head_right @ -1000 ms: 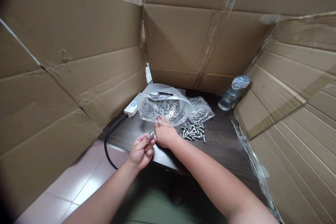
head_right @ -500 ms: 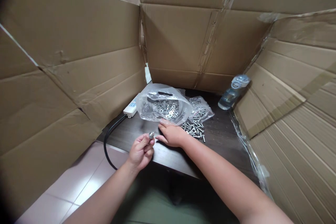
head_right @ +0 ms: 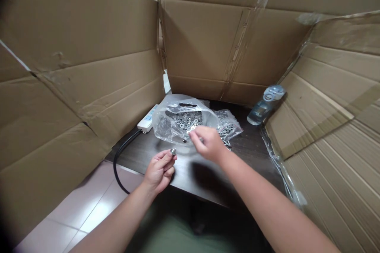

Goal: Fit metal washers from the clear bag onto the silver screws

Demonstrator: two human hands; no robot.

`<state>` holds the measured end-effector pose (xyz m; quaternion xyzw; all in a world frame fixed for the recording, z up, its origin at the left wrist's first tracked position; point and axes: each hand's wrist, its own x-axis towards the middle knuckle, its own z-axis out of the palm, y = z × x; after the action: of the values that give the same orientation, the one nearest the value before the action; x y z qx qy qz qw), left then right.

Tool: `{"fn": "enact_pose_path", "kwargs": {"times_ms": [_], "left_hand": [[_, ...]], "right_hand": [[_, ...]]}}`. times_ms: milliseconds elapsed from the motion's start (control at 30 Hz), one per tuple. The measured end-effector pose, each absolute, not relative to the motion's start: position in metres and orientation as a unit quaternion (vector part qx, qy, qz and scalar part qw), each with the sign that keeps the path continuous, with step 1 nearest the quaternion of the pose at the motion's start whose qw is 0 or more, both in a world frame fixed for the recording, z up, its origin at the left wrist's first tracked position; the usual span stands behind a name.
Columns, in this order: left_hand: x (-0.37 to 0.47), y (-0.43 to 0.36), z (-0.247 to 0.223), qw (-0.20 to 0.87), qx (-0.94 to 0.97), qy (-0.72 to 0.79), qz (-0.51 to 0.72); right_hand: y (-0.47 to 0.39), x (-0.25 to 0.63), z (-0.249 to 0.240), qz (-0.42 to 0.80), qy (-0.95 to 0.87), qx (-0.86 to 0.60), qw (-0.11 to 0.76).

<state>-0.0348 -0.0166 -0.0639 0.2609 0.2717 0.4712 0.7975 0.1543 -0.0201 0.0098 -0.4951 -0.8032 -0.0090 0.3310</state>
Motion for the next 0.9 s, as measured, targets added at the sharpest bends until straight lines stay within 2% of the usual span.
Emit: {"fn": "enact_pose_path", "kwargs": {"times_ms": [67,167,233,433,900], "left_hand": [[-0.033,-0.016,-0.063,0.798,0.264,0.274,0.469],[-0.033,-0.016,-0.062,0.795,0.259,0.282,0.47],[-0.032,-0.016,-0.062,0.792,0.255,0.288,0.474],[-0.031,-0.017,-0.061,0.79,0.249,0.293,0.478],[-0.034,-0.016,-0.061,0.799,0.269,0.27,0.464]], "right_hand": [[0.005,0.154,0.03,-0.024,-0.782,-0.57,0.253],[0.044,0.146,0.041,0.052,-0.753,-0.655,-0.035],[0.063,0.139,0.037,0.082,-0.743,-0.657,-0.092],[0.079,0.131,0.014,0.102,-0.738,-0.658,-0.109],[0.077,0.142,0.001,0.096,-0.745,-0.652,-0.101]]}}
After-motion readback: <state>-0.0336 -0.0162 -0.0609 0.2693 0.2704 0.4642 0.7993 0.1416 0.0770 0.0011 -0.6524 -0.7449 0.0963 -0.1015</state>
